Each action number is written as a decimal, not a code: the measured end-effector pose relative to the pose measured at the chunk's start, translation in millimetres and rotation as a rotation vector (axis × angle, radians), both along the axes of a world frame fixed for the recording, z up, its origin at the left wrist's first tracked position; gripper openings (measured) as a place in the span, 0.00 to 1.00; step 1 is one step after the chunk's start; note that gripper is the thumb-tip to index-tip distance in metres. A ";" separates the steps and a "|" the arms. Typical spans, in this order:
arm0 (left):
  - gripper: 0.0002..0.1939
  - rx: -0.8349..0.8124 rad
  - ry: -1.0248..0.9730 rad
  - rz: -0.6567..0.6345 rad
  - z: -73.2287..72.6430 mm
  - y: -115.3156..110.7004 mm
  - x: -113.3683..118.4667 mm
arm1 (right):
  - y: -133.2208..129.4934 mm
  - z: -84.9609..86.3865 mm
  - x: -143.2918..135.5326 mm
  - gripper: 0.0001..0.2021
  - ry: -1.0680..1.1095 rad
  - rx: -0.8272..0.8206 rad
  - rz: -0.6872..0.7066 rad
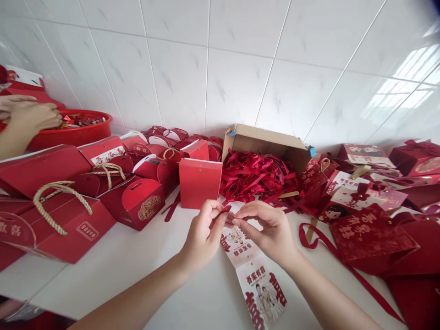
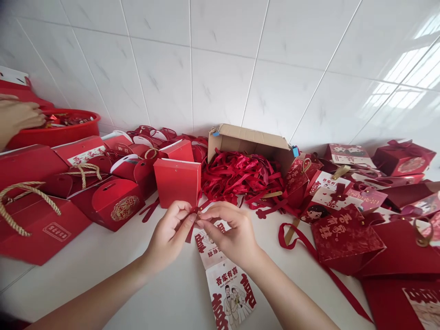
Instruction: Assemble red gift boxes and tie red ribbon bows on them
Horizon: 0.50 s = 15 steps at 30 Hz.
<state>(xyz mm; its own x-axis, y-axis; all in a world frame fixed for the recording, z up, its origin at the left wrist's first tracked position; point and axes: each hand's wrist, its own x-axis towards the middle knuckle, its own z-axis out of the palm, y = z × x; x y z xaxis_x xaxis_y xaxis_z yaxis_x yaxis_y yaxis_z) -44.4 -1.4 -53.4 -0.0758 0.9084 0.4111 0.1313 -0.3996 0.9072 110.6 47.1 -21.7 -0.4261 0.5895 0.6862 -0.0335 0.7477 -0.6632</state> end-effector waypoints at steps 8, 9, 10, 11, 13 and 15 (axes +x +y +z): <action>0.09 -0.049 0.014 -0.040 -3.7 -0.8 1.2 | 7.0 -9.1 -0.1 0.02 0.003 0.007 0.032; 0.09 -0.052 0.011 -0.049 -4.4 -0.5 1.2 | 7.2 -9.6 0.0 0.02 0.002 0.010 0.026; 0.09 -0.055 0.007 -0.060 -5.0 -0.1 1.2 | 7.5 -10.1 0.1 0.02 0.001 0.013 0.015; 0.09 -0.060 0.005 -0.070 -5.6 0.3 1.2 | 7.7 -10.4 0.3 0.02 -0.002 0.017 0.003; 0.09 -0.069 -0.002 -0.081 -6.3 0.9 1.0 | 8.3 -10.5 0.7 0.02 -0.010 0.026 -0.014; 0.09 -0.080 -0.013 -0.087 -6.2 1.2 1.1 | 8.8 -9.7 1.5 0.02 -0.017 0.034 -0.026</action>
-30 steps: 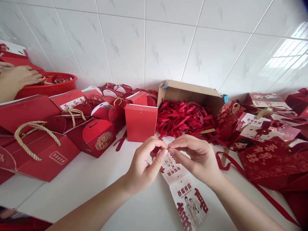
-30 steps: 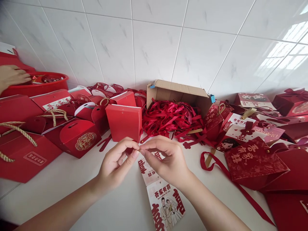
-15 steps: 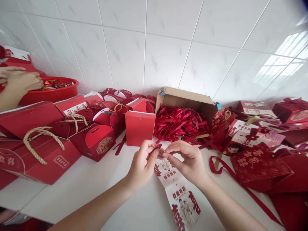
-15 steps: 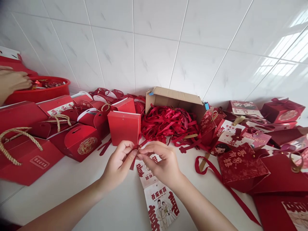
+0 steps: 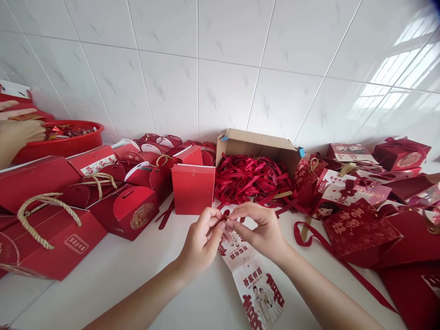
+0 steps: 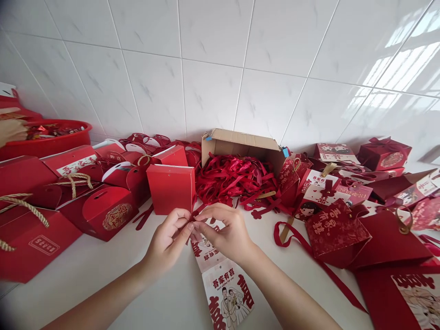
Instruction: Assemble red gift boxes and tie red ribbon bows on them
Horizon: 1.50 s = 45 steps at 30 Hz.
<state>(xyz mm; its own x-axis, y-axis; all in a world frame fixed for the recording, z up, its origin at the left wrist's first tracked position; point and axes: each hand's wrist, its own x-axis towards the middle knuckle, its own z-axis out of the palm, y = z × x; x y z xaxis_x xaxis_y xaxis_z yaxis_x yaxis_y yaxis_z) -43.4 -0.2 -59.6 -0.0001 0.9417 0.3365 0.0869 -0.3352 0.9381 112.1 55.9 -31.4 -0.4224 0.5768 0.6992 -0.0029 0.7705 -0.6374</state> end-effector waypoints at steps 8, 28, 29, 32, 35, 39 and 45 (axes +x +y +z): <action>0.07 0.067 0.062 0.003 -0.9 -0.3 -0.6 | -1.4 2.5 0.0 0.01 0.006 -0.036 0.006; 0.18 0.298 0.570 -0.256 8.0 6.6 -11.4 | 37.6 -0.8 65.1 0.04 -0.176 -0.049 -0.364; 0.24 0.291 0.651 -0.410 8.9 3.7 -10.6 | 38.7 -9.4 75.9 0.03 -0.229 -0.032 -0.426; 0.41 0.243 0.865 -0.598 2.5 -2.4 -5.9 | 38.1 -40.8 104.3 0.07 -0.338 -0.076 -0.487; 0.40 0.251 0.943 -0.509 -13.4 1.2 -0.4 | 36.9 -65.5 121.5 0.09 -0.423 -0.156 -0.524; 0.33 0.384 0.900 -0.345 -29.8 16.3 1.3 | 39.2 -74.3 130.6 0.09 -0.497 -0.283 -0.511; 0.23 0.619 0.668 -0.195 -21.8 28.4 -6.8 | 34.2 -60.1 136.3 0.03 -0.425 -0.398 -0.458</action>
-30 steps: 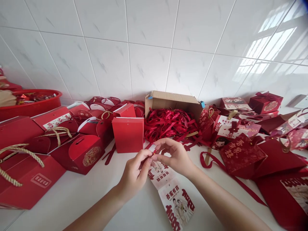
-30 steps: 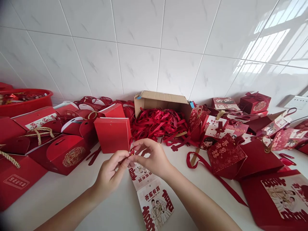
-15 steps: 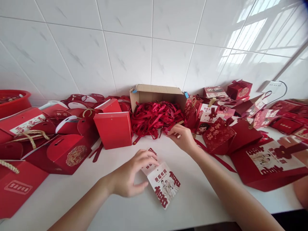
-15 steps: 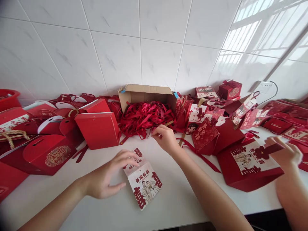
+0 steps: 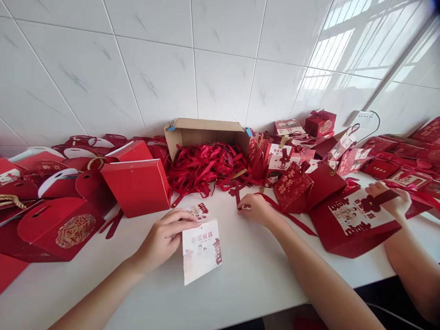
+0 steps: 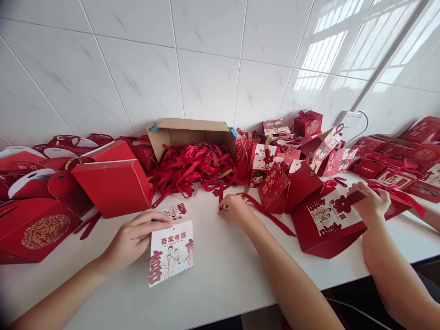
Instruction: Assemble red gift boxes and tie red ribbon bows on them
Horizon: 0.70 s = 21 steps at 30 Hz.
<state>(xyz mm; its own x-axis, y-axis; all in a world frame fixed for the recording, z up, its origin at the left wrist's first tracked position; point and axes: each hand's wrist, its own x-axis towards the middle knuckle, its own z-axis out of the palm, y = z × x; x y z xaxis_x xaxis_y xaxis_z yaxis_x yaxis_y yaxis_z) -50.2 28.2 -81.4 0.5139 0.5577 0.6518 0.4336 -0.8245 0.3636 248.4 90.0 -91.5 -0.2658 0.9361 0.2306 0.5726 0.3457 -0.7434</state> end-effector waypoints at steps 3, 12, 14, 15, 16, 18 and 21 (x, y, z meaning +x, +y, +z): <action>0.24 0.045 -0.002 -0.024 15.4 -1.7 1.2 | -17.4 8.8 -16.8 0.15 0.136 -0.033 0.067; 0.35 0.014 0.253 0.059 63.7 -20.9 -10.3 | -76.1 15.0 -72.8 0.36 0.953 -0.506 0.501; 0.47 -0.018 0.156 0.248 74.9 -18.0 -34.3 | -76.6 15.9 -67.5 0.30 0.958 -0.532 0.509; 0.47 -0.011 0.049 0.387 80.8 -14.3 -48.8 | -75.8 16.6 -64.2 0.28 0.960 -0.537 0.510; 0.45 -0.006 -0.088 0.535 86.6 -9.2 -63.9 | -74.8 17.2 -61.0 0.25 0.960 -0.538 0.511; 0.44 -0.089 -0.313 0.750 97.3 3.8 -92.2 | -72.3 18.1 -55.8 0.22 0.956 -0.527 0.501; 0.44 -0.352 -0.385 0.833 106.9 23.6 -118.9 | -68.1 16.5 -51.9 0.17 0.930 -0.511 0.455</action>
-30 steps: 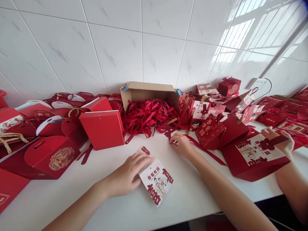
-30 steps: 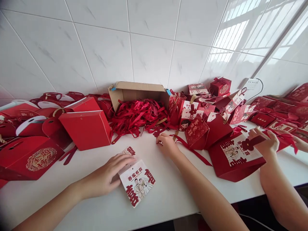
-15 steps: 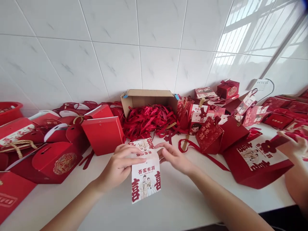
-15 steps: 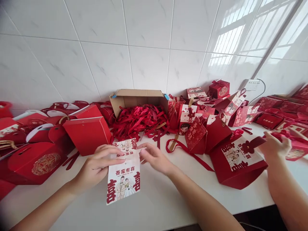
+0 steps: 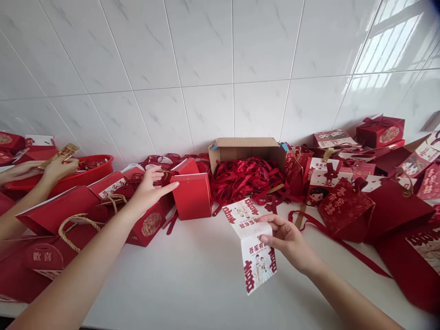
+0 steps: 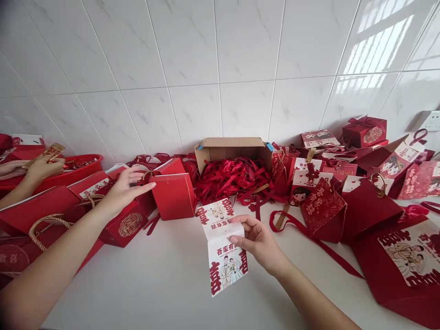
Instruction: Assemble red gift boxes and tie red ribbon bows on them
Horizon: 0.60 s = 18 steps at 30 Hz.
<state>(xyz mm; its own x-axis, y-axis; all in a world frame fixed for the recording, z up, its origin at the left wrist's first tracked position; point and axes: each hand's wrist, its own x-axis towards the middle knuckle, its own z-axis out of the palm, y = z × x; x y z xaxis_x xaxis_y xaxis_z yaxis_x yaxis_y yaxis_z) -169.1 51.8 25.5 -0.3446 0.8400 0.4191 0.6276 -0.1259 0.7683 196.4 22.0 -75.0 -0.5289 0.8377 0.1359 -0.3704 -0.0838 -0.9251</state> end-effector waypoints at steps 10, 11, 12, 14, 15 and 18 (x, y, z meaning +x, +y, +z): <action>0.39 -0.075 -0.248 -0.177 -22.3 13.9 23.5 | 7.6 -8.1 4.5 0.17 -0.006 -0.031 -0.084; 0.33 -0.079 -0.271 -0.224 -25.8 13.0 28.2 | 7.8 -7.8 5.0 0.17 -0.004 -0.032 -0.088; 0.29 -0.077 -0.298 -0.271 -29.5 12.0 33.2 | 8.1 -7.3 5.4 0.17 -0.003 -0.034 -0.097; 0.26 -0.040 -0.355 -0.348 -37.5 9.0 44.5 | 8.4 -5.4 6.0 0.16 0.003 -0.034 -0.130; 0.25 -0.012 -0.380 -0.373 -41.8 6.8 50.8 | 8.4 -4.0 6.3 0.16 0.011 -0.033 -0.150; 0.23 0.059 -0.423 -0.409 -53.6 -4.7 71.7 | 7.6 1.5 9.6 0.20 0.063 -0.043 -0.219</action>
<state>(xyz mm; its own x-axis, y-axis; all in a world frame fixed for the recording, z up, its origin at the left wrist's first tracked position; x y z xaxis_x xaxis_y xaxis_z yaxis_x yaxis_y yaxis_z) -97.3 47.1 -28.1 -0.1449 0.9194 0.3657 0.1600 -0.3429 0.9256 206.1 29.6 -73.4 -0.3255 0.9373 0.1243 -0.4410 -0.0342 -0.8969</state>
